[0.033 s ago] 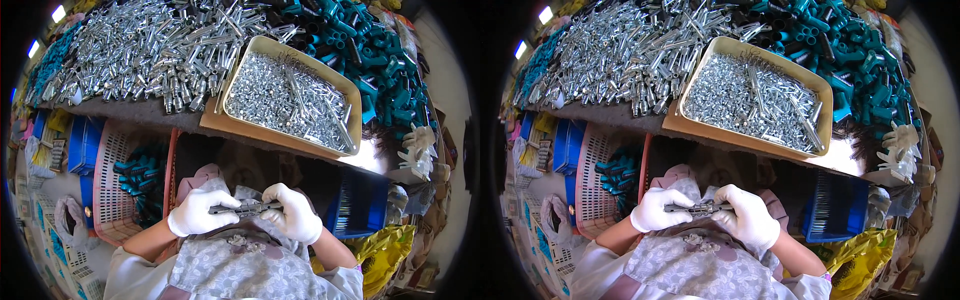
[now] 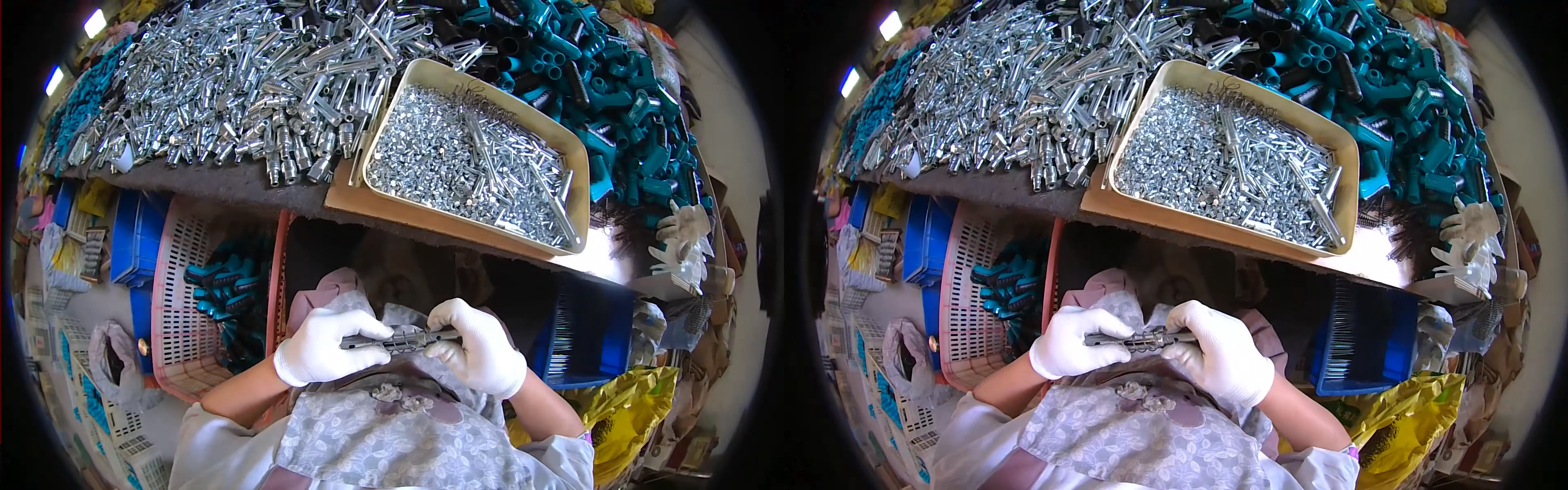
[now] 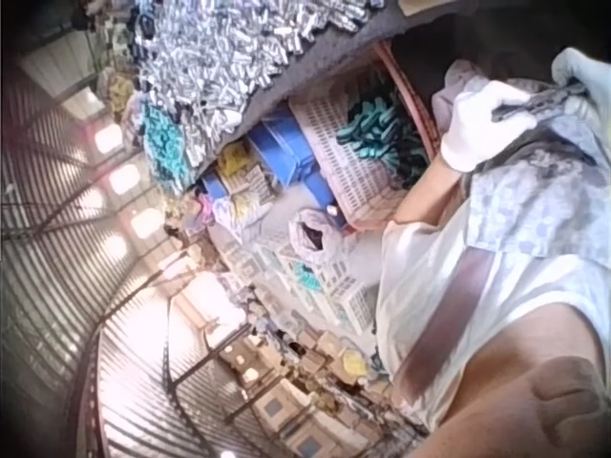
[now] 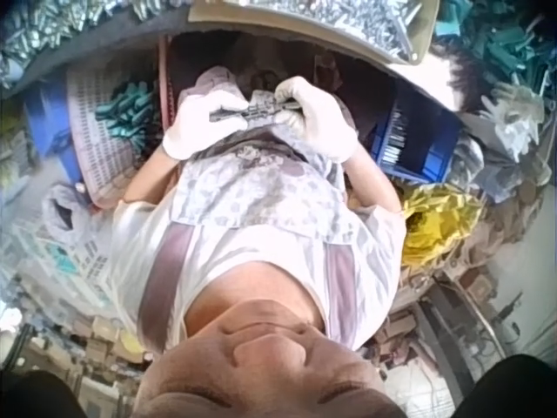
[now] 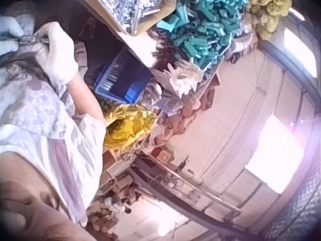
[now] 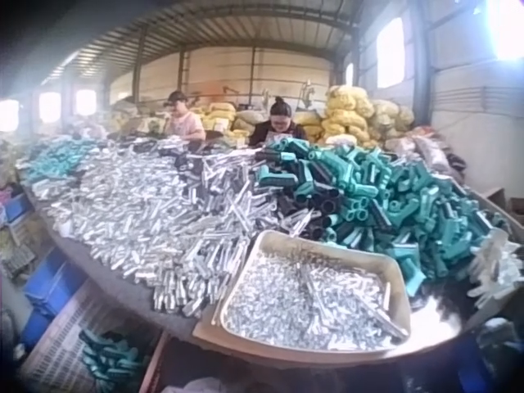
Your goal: Assembling small metal and plastic hardware components at a workbench in a manufacturing environment.
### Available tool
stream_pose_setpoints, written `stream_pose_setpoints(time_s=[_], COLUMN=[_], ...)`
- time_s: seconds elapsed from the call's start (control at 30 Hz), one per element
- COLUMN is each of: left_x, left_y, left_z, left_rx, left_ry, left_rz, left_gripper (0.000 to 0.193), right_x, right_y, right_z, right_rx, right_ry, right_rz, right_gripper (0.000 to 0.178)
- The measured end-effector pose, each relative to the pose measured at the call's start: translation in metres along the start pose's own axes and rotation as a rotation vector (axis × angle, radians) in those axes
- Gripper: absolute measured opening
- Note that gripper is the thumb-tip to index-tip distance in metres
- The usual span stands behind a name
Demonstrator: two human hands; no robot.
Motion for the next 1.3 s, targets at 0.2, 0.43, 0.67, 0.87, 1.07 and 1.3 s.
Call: stream_pose_setpoints(time_s=[0.2, 0.43, 0.67, 0.87, 1.07, 1.3], left_x=[-0.003, -0.008, -0.013, -0.015, -0.018, -0.016], left_y=[-0.005, -0.003, -0.007, -0.006, -0.001, 0.003], left_z=[0.002, 0.004, 0.008, 0.015, 0.027, 0.027], left_rx=[0.039, 0.035, 0.086, -0.013, 0.008, 0.07], left_ry=[0.008, 0.147, 0.2, 0.195, 0.17, 0.186], left_rz=[0.021, -0.002, -0.017, 0.113, 0.122, 0.103], left_gripper=[0.029, 0.03, 0.031, 0.027, 0.028, 0.028], right_x=[0.003, 0.003, -0.016, -0.036, 0.007, 0.193], right_y=[-0.001, 0.025, 0.028, 0.036, 0.028, 0.075], right_z=[0.003, -0.005, -0.021, -0.027, -0.022, 0.0], right_rx=[0.013, -0.064, -0.075, -0.13, -0.089, 0.006], right_ry=[-0.038, 0.245, 0.299, 0.32, 0.16, 0.896], right_rz=[-0.141, 0.384, 0.284, 0.353, 0.262, -0.401], right_gripper=[0.03, 0.049, 0.029, 0.037, 0.039, 0.014])
Point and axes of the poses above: each hand's wrist, its own z-axis towards the middle knuckle, its own x-axis out of the back of the hand, y = z × x, the point moved 2 cm from there along z, towards the middle knuckle, and after that the axes turned 5 degrees about -z, right-handed, at the moved point
